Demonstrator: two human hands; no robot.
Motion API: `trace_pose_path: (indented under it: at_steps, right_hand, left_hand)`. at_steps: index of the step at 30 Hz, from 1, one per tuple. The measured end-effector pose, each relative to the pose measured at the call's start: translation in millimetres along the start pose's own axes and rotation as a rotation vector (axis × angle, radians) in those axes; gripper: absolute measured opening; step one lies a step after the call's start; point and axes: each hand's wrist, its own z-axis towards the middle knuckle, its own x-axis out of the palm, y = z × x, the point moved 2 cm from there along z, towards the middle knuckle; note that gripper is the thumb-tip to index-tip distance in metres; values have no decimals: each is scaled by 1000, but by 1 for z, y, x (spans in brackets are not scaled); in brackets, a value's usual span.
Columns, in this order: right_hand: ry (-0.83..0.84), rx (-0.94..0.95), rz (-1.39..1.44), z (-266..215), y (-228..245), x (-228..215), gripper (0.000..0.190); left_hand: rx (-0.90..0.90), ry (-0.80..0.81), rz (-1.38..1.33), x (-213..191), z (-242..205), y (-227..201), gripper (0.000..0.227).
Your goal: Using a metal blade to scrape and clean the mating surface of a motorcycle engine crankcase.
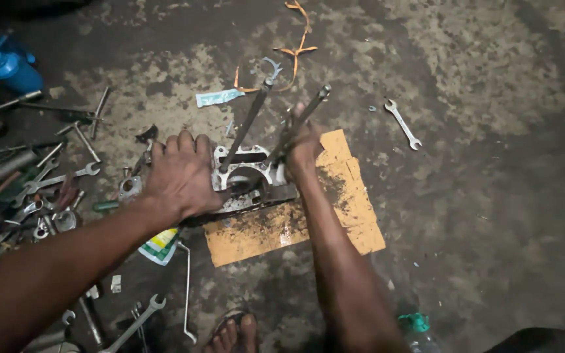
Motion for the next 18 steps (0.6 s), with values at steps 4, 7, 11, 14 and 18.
trace_pose_path:
  at_steps: [4, 7, 11, 14, 18]
  right_hand:
    - [90, 161, 103, 6, 9, 16, 44]
    - [59, 90, 56, -5, 10, 6, 42]
    - [124, 80, 89, 3, 13, 14, 42]
    - [64, -24, -39, 6, 12, 14, 43]
    - [57, -97, -92, -18, 25, 7, 46]
  left_hand:
    - [-15, 24, -15, 1, 0, 4, 101]
    - [-12, 48, 8, 3, 3, 3, 100]
    - [-13, 14, 20, 10, -2, 3, 93]
    - [8, -15, -39, 9, 4, 7, 111]
    - [5, -44, -51, 4, 4, 2, 111]
